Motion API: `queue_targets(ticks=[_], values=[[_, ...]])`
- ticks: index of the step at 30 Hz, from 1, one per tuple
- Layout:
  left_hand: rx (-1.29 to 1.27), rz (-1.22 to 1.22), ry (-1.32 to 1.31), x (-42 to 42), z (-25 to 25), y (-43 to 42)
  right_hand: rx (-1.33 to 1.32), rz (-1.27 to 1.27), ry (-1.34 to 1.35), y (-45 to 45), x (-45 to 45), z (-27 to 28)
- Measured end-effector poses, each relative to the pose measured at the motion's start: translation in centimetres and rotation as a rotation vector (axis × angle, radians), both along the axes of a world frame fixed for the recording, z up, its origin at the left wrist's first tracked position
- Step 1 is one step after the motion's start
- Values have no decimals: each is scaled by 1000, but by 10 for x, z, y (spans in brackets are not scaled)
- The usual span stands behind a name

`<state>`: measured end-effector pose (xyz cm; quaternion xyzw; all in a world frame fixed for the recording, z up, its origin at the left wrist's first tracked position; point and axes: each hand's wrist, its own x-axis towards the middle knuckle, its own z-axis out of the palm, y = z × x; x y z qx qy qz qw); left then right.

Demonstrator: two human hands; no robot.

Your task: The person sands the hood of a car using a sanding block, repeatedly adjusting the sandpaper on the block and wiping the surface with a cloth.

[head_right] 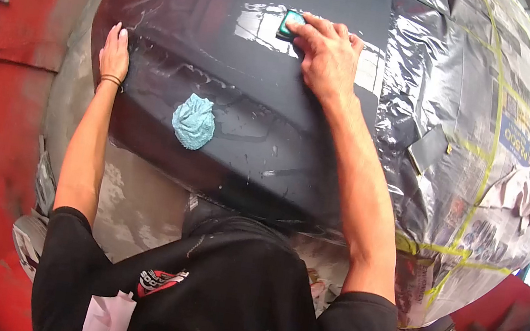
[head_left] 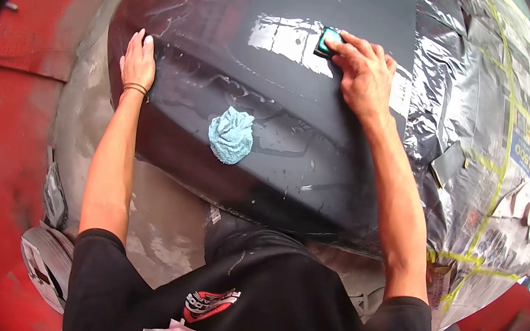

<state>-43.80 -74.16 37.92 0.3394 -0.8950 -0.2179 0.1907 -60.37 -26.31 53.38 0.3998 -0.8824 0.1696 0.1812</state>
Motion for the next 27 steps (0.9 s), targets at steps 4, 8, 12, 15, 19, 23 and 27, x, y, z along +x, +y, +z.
queue_targets(ticks=[4,8,12,15,19,23,27], values=[[-28,-28,44,-6,-14,-17,50,-50,-28,65,95,12],[-32,10,30,-10,-7,-7,66,-131,13,87,107,10],[5,-31,76,-6,-4,-8,33,-288,182,44,8,7],[-35,-46,57,-4,-7,-15,68,-355,122,52,58,20],[-9,-13,44,-8,8,0,178,-599,23,116,206,20],[26,-27,60,-6,9,-2,135,-647,169,90,143,11],[2,-70,83,-9,0,-13,159,-716,73,101,171,16]])
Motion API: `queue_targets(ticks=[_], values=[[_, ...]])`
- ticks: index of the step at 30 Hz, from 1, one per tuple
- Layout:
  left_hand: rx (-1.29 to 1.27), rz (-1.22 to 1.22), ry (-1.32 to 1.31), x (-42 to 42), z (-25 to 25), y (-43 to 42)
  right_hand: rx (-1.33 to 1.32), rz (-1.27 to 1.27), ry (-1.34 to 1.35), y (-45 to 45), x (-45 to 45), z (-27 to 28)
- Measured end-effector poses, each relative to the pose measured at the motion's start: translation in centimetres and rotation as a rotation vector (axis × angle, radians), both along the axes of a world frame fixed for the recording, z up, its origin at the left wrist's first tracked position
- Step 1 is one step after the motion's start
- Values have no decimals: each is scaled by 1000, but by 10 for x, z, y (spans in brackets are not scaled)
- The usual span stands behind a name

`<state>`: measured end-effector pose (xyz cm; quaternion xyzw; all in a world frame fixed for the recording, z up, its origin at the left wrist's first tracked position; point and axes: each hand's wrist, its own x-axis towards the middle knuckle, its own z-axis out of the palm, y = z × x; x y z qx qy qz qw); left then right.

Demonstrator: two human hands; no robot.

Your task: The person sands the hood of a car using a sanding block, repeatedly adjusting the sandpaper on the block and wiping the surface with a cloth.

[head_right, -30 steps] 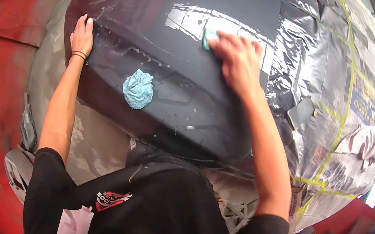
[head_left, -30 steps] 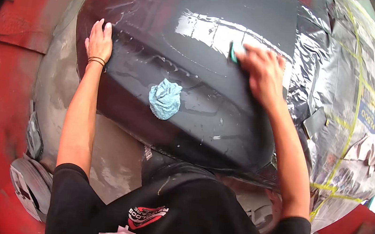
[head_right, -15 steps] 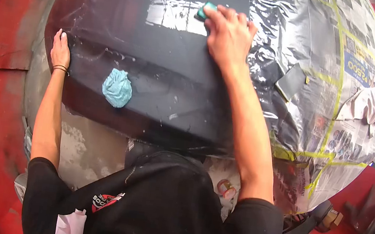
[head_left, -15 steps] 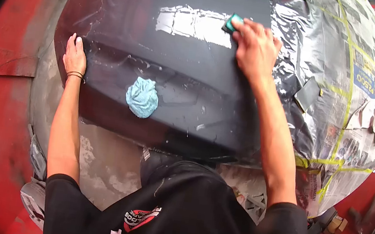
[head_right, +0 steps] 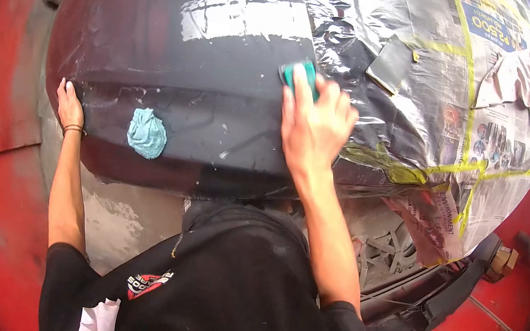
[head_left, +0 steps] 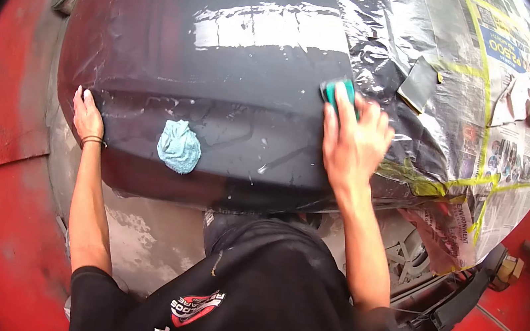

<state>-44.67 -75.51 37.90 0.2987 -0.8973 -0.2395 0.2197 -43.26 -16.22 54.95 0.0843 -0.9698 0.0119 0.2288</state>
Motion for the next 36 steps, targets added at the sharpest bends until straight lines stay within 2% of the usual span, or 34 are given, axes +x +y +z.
queue_targets(ticks=[3,8,14,18,20,24,26,28,30,33,36], values=[[-49,4,10,-1,-5,-2,-42,1,11,11,28,-9],[9,27,-22,4,8,10,-13,10,102,-14,-65,-8],[-20,40,-27,1,6,12,-41,96,15,30,28,-4],[-5,30,-28,0,9,12,-20,133,10,12,-13,0],[-23,5,-25,3,10,13,-5,210,17,23,-22,2],[-11,-8,8,0,3,9,-8,404,-136,70,-2,20],[-29,21,-40,-2,7,14,-34,520,-150,52,-15,11],[-15,56,-53,-2,11,19,-54,658,-166,-2,-36,4],[-11,52,-44,-2,5,13,-13,690,-121,-50,-54,-7],[-33,12,-26,0,-5,2,-34,737,-119,-38,-58,6],[-31,32,-63,1,-7,3,10,672,-197,24,-39,23]])
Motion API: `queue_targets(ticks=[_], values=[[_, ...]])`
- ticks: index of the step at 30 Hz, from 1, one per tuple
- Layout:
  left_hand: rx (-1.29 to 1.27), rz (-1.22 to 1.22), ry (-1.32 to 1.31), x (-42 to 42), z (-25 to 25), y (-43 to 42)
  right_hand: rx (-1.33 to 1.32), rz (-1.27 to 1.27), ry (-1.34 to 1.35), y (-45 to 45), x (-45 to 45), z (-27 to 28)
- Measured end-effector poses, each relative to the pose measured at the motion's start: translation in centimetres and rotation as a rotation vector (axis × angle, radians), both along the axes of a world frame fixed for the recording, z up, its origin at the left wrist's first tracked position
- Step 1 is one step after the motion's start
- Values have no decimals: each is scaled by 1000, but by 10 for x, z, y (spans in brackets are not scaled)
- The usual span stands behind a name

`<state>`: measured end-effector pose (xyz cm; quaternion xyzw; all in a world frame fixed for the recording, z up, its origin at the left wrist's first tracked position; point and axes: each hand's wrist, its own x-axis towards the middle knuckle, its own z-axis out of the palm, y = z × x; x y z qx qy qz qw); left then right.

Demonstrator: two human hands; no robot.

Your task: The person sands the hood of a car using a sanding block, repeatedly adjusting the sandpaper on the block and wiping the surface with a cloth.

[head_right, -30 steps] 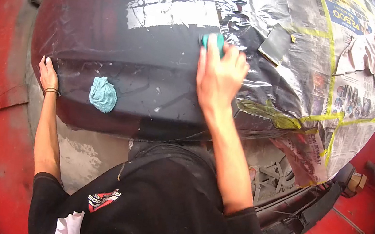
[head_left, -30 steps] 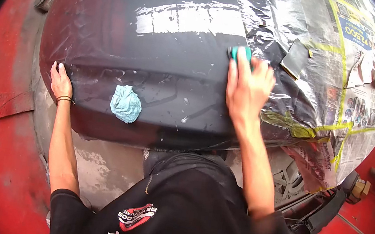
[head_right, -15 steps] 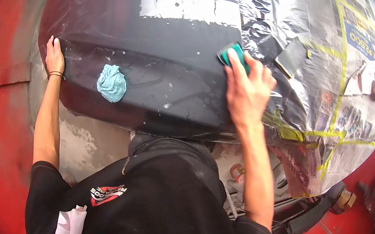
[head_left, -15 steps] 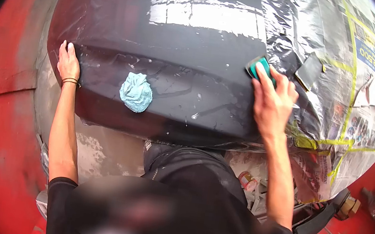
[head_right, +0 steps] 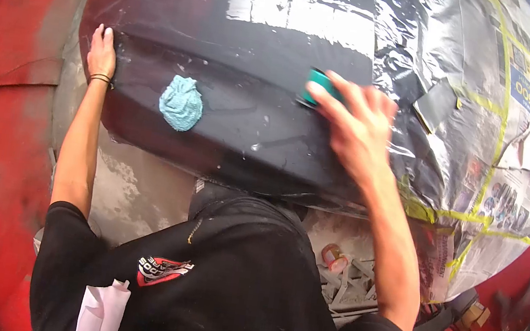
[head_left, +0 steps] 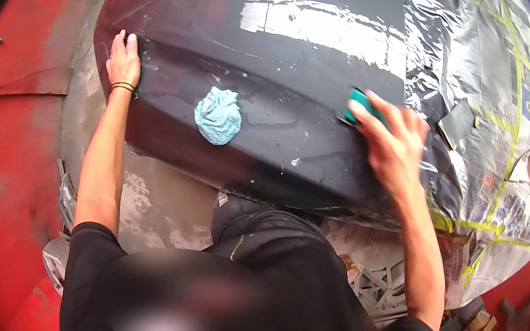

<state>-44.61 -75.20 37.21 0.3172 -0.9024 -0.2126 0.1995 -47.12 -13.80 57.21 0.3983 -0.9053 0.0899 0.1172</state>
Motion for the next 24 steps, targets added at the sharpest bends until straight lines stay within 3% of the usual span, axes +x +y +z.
queue_targets(ticks=[3,6,10,11,14,20,22,24], values=[[-15,55,-56,-6,14,15,-14,-17,-3,33,5,-3],[13,34,-5,-6,9,9,11,58,57,-31,-39,-7],[47,-12,35,5,3,3,-151,12,180,-68,-117,-29],[22,-3,32,2,-5,-3,-120,-8,58,-57,-101,-28],[25,32,29,-2,3,6,-81,-44,34,-34,-46,-13],[19,46,25,-2,4,7,-136,-208,510,-31,-96,37],[32,44,36,-2,3,5,-94,-170,498,-33,-95,22],[48,49,48,-2,2,4,-47,-116,315,-31,-71,-5]])
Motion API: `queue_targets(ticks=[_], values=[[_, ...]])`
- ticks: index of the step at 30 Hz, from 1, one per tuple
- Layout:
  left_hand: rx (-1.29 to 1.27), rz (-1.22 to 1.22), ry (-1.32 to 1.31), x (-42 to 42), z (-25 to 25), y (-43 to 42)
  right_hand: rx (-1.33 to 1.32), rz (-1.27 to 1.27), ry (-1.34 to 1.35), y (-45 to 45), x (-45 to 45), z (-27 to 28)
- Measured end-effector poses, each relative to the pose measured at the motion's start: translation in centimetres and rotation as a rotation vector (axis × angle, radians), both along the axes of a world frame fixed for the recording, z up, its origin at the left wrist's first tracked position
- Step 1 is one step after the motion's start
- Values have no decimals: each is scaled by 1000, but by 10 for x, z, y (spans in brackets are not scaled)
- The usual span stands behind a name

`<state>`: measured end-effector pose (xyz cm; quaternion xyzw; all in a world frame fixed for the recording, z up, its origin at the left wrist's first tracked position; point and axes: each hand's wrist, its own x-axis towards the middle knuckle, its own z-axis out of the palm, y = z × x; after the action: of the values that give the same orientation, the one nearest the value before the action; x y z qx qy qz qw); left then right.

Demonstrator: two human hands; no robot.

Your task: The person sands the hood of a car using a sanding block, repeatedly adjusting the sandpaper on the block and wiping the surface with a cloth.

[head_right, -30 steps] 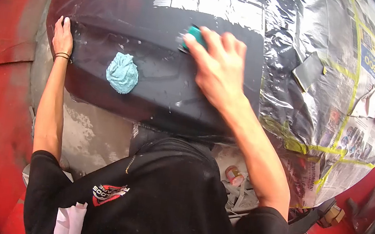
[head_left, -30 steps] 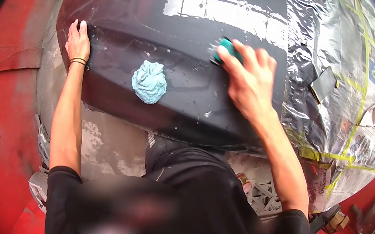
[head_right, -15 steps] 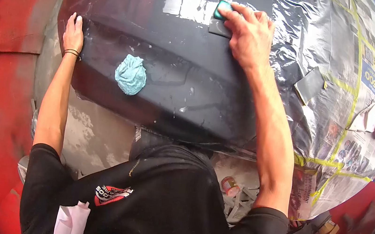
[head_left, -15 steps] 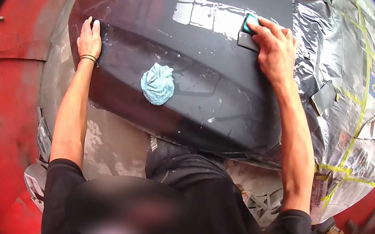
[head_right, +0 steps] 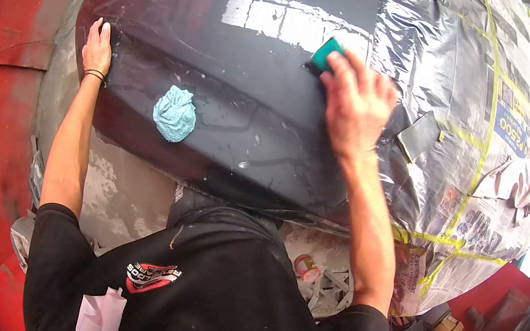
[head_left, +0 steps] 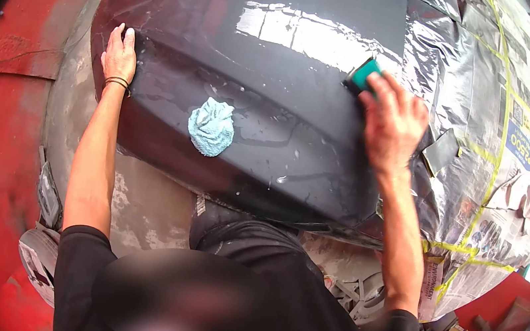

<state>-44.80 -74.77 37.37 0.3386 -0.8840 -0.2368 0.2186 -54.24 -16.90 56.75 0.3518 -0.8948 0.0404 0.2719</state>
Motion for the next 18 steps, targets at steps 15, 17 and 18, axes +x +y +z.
queue_targets(ticks=[15,17,18], values=[[11,-20,4,2,-2,-3,-139,22,-440,9,61,-3],[-16,-5,-7,0,-3,-1,-122,53,-434,15,62,-6],[-30,2,-17,0,-3,0,-112,84,-405,15,53,-8]])
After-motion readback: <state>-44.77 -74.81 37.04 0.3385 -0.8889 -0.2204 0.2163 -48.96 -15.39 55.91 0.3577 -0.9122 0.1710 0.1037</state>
